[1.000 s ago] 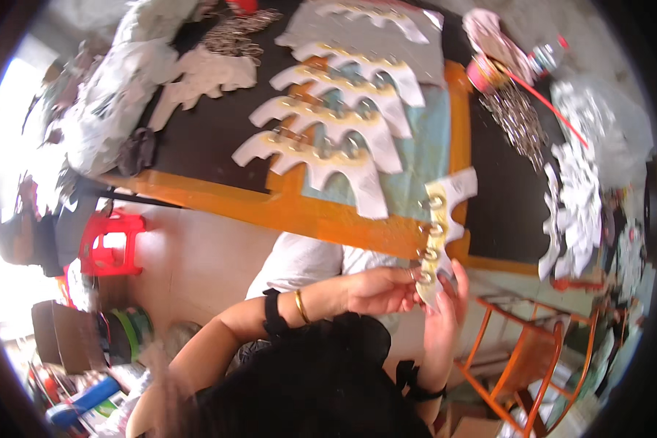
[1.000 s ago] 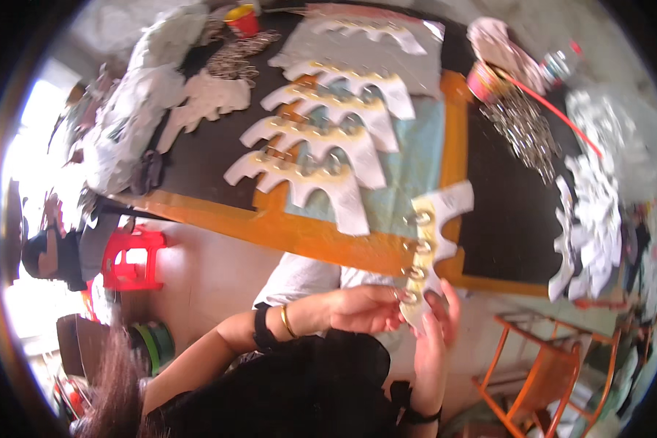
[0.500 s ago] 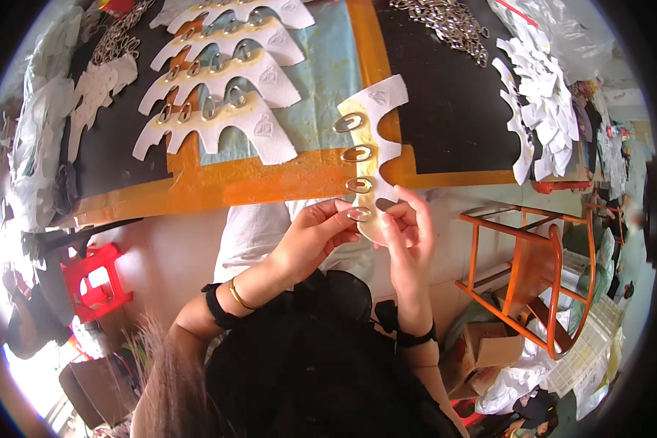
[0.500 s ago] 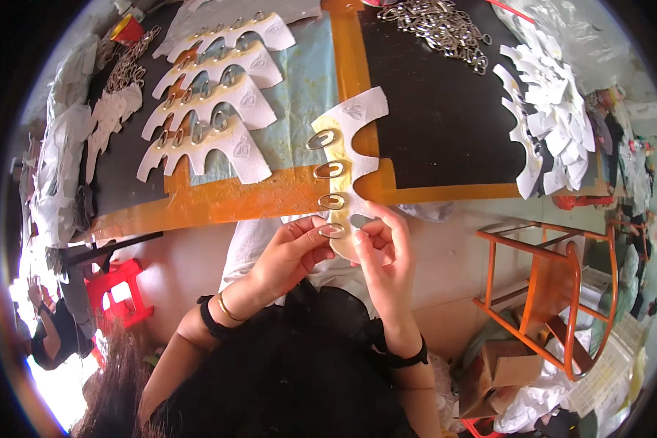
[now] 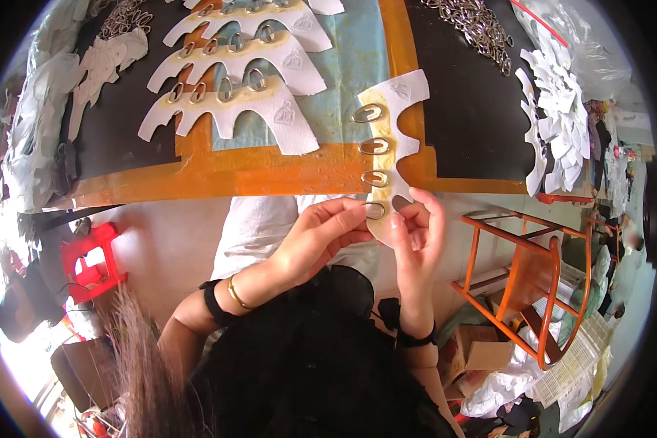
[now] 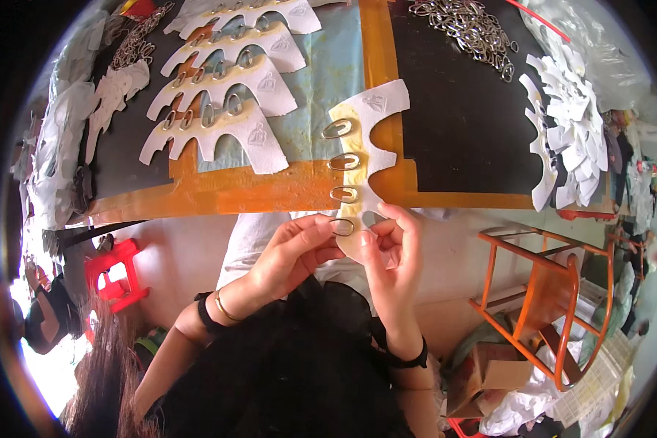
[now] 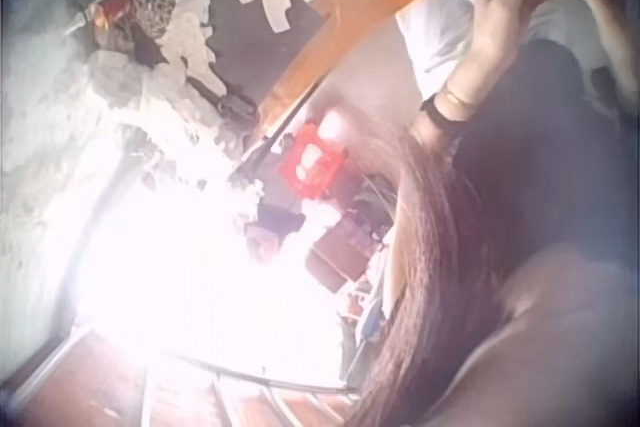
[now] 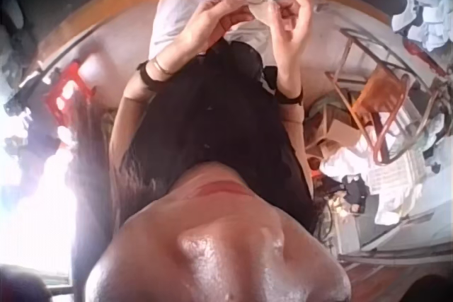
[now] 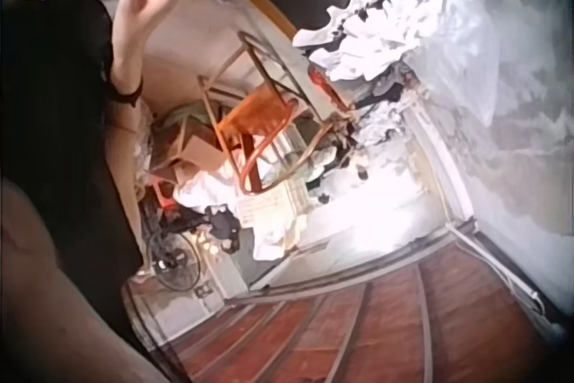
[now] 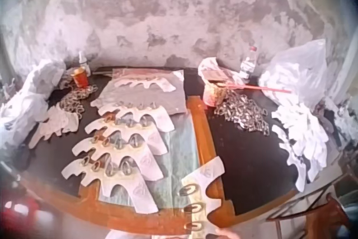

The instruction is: The person is manually inserting small metal or plastic rings into pre-cut shoe upper components at a manufacturing station.

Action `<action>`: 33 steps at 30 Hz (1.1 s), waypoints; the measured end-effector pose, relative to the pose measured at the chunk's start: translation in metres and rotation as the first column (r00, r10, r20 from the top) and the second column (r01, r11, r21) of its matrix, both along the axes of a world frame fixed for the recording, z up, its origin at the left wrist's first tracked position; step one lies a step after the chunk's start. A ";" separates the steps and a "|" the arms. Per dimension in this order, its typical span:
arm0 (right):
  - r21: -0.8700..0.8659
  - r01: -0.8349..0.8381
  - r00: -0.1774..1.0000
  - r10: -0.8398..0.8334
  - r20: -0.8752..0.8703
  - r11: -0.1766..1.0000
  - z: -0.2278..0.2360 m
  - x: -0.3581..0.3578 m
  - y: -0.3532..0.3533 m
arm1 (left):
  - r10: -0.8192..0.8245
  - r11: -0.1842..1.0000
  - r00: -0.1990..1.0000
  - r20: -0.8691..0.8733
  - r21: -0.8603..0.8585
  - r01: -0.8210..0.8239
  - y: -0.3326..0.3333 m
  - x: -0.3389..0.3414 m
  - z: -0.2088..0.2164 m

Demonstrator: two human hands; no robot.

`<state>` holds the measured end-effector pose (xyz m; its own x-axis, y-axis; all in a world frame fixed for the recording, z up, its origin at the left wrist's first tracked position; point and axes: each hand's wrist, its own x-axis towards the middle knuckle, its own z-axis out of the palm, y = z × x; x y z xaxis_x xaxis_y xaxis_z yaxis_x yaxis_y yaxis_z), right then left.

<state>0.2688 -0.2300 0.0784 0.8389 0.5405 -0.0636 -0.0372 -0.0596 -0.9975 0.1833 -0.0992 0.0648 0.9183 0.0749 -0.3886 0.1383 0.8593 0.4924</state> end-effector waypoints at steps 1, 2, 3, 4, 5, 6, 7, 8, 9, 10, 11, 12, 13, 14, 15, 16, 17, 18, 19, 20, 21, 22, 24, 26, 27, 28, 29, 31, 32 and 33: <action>0.003 -0.002 1.000 0.002 -0.001 1.000 0.001 -0.001 0.000 | 0.002 1.000 1.000 -0.001 0.003 -0.002 0.002 0.000 -0.003; 0.037 0.020 0.995 -0.016 -0.094 0.999 0.002 -0.002 0.001 | 0.028 0.985 0.997 0.073 -0.172 -0.015 0.002 0.000 -0.010; 0.068 0.044 0.982 -0.031 -0.187 0.997 0.004 -0.002 0.002 | 0.066 0.940 0.988 0.142 -0.342 -0.014 0.004 0.001 -0.014; 0.080 0.069 0.967 -0.047 -0.251 0.994 0.005 0.000 0.002 | 0.013 0.949 0.989 0.148 -0.312 0.035 0.005 0.001 -0.015; 0.076 0.069 0.966 -0.048 -0.253 0.995 0.005 0.001 0.002 | 0.013 0.948 0.989 0.146 -0.315 0.034 0.005 0.002 -0.014; 0.072 0.053 0.977 -0.037 -0.208 0.996 0.005 0.001 0.003 | -0.004 0.961 0.996 0.088 -0.275 0.028 0.004 0.003 -0.012; 0.069 0.036 0.986 -0.024 -0.162 0.997 0.005 0.002 0.004 | -0.018 0.972 0.999 0.029 -0.233 0.024 0.004 0.004 -0.011; 0.045 0.028 0.991 -0.021 -0.135 0.999 0.002 0.001 0.003 | -0.017 0.972 0.999 0.029 -0.234 0.023 0.002 0.005 -0.013; 0.044 0.027 0.991 -0.021 -0.135 0.999 0.001 0.001 0.003 | -0.025 0.976 0.999 0.027 -0.217 0.030 0.000 0.005 -0.016; 0.053 0.023 0.987 -0.014 -0.158 0.998 0.000 0.002 0.003 | -0.031 0.979 0.999 0.024 -0.199 0.035 -0.002 0.006 -0.018; 0.064 0.019 0.983 -0.007 -0.181 0.998 0.000 0.002 0.004 | -0.029 0.979 0.999 0.024 -0.199 0.033 -0.002 0.006 -0.019; 0.063 0.017 0.983 -0.005 -0.182 0.998 0.001 0.002 0.003 | -0.045 0.976 0.997 0.066 -0.209 0.058 -0.002 0.007 -0.020; 0.058 -0.017 0.973 0.030 -0.227 0.998 0.003 0.003 0.002 | -0.062 0.972 0.992 0.110 -0.220 0.085 -0.002 0.007 -0.021; 0.055 -0.052 0.960 0.065 -0.272 0.997 0.005 0.004 0.001 | -0.061 0.972 0.992 0.109 -0.220 0.084 -0.003 0.008 -0.024; 0.055 -0.053 0.960 0.066 -0.273 0.997 0.005 0.006 -0.001 | -0.078 0.962 0.989 0.129 -0.249 0.109 -0.003 0.009 -0.028; 0.069 -0.088 0.949 0.104 -0.299 0.994 0.004 0.009 -0.003 | -0.097 0.951 0.984 0.151 -0.277 0.136 -0.003 0.010 -0.030; 0.085 -0.121 0.935 0.143 -0.324 0.989 0.004 0.011 -0.004 | -0.098 0.951 0.984 0.151 -0.277 0.137 -0.004 0.010 -0.029; 0.085 -0.120 0.935 0.141 -0.325 0.989 0.003 0.010 -0.002 | -0.072 0.964 0.992 0.102 -0.250 0.096 -0.004 0.010 -0.027; 0.095 -0.037 0.949 0.064 -0.309 0.995 0.004 0.008 0.003 | -0.043 0.974 0.998 0.054 -0.220 0.054 -0.005 0.009 -0.026; 0.106 0.047 0.956 -0.014 -0.295 0.993 0.005 0.007 0.005 | -0.042 0.974 0.998 0.053 -0.220 0.053 -0.005 0.008 -0.027; 0.106 0.048 0.955 -0.014 -0.296 0.993 0.010 0.008 0.007 | -0.016 0.978 0.997 0.076 -0.206 0.031 -0.005 0.007 -0.030; 0.068 0.037 0.935 -0.010 -0.355 0.997 0.018 0.008 0.009 | 0.013 0.981 0.995 0.098 -0.192 0.006 -0.006 0.005 -0.032; 0.031 0.020 0.909 -0.005 -0.416 0.999 0.018 0.008 0.012 | 0.044 0.983 0.995 0.094 -0.181 -0.027 -0.006 0.002 -0.033; -0.006 0.031 0.980 -0.031 -0.197 1.000 0.008 0.008 0.015 | 0.068 0.984 0.993 0.096 -0.170 -0.051 -0.007 0.001 -0.034; -0.005 0.031 0.980 -0.031 -0.197 1.000 0.004 0.010 0.012 | 0.087 0.984 0.994 0.063 -0.162 -0.076 -0.008 0.000 -0.036; -0.027 0.048 0.994 -0.051 -0.100 0.998 0.001 0.013 0.011 | 0.107 0.983 0.994 0.028 -0.153 -0.101 -0.008 -0.002 -0.038; -0.047 0.068 0.998 -0.068 -0.001 0.997 0.002 0.014 0.012 | 0.107 0.983 0.994 0.027 -0.153 -0.101 -0.011 -0.005 -0.041; 0.019 0.144 0.989 -0.145 0.019 0.989 0.006 0.016 0.012 | 0.238 0.967 0.969 0.072 -0.113 -0.229 -0.014 -0.008 -0.043; -0.007 0.168 0.985 -0.168 0.025 0.986 0.011 0.017 0.012 | 0.240 0.966 0.968 0.071 -0.111 -0.232 -0.013 -0.008 -0.042; -0.033 0.193 0.981 -0.192 0.033 0.981 0.018 0.018 0.012 | 0.232 0.968 0.971 0.065 -0.109 -0.224 -0.009 -0.009 -0.039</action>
<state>0.2864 -0.2176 0.0963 0.9288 0.3668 -0.0532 -0.0217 -0.0896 -0.9957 0.1745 -0.1086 0.0256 0.9090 0.2497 -0.3338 -0.1016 0.9093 0.4035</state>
